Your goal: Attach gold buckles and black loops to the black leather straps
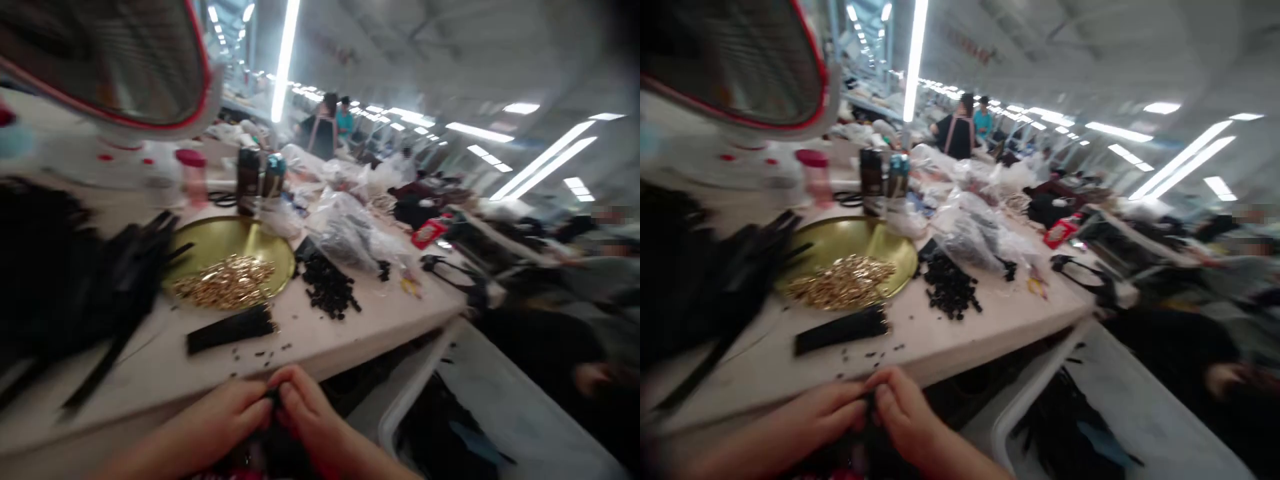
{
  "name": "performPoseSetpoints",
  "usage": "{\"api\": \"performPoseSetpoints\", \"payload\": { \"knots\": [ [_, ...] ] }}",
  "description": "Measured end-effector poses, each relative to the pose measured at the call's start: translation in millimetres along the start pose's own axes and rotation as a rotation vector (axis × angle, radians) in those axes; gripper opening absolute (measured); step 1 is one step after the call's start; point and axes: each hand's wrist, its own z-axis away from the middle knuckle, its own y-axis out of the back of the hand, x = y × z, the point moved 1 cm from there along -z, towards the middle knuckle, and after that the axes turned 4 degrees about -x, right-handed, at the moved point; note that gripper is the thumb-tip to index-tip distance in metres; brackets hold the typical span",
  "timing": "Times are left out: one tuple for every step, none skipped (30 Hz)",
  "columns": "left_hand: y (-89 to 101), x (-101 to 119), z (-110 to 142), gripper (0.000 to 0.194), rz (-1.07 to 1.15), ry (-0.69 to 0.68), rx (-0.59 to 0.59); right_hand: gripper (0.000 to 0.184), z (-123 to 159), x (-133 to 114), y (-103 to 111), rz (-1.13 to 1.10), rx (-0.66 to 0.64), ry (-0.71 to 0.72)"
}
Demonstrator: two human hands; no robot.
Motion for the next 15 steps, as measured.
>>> {"api": "performPoseSetpoints", "payload": {
  "knots": [
    [2.7,3.0,6.8,0.032,0.024,0.016,-0.046,0.027,-0.3,-2.1,-0.1,0.031,-0.02,0.055],
    [7.1,5.6,11.6,0.031,0.039,0.022,-0.055,0.022,-2.2,-3.1,0.4,0.101,-0.058,0.132],
    [12.4,7.6,14.6,0.03,0.035,0.05,-0.066,0.022,-5.7,-2.6,1.3,0.179,-0.1,0.21],
    [18.3,9.1,16.1,0.029,0.018,0.074,-0.072,0.021,-10.3,-1.3,2.7,0.26,-0.122,0.273],
    [24.4,10.5,16.3,0.028,-0.007,0.086,-0.074,0.019,-15.7,0.3,4.5,0.326,-0.129,0.339],
    [30.8,11.9,15.5,0.028,-0.063,0.068,-0.044,0.021,-21.9,1.6,6.7,0.381,-0.104,0.387],
    [37.0,12.8,13.8,0.029,-0.14,0.044,0.01,0.021,-29.0,2.5,9.4,0.433,-0.064,0.419],
    [42.9,12.8,11.2,0.03,-0.225,0.029,0.082,0.021,-37.3,2.8,12.2,0.478,-0.021,0.44],
    [48.4,11.4,7.7,0.031,-0.309,0.023,0.172,0.021,-46.8,2.9,15.2,0.522,0.021,0.453],
    [53.3,8.4,3.7,0.031,-0.385,0.026,0.264,0.022,-57.3,3.3,18.0,0.567,0.054,0.459],
    [57.2,3.8,-0.9,0.031,-0.455,0.042,0.35,0.023,-68.5,4.4,20.5,0.613,0.085,0.466],
    [59.9,-2.0,-5.5,0.031,-0.519,0.065,0.415,0.025,-79.7,6.6,22.5,0.665,0.11,0.467],
    [61.5,-8.3,-9.8,0.031,-0.582,0.092,0.458,0.027,-89.9,10.0,23.8,0.714,0.14,0.457],
    [62.1,-14.5,-13.6,0.031,-0.642,0.12,0.484,0.03,-98.4,14.6,24.4,0.752,0.166,0.443],
    [61.6,-19.9,-16.5,0.031,-0.696,0.143,0.491,0.034,-104.7,20.5,24.1,0.776,0.186,0.427]
  ]
}}
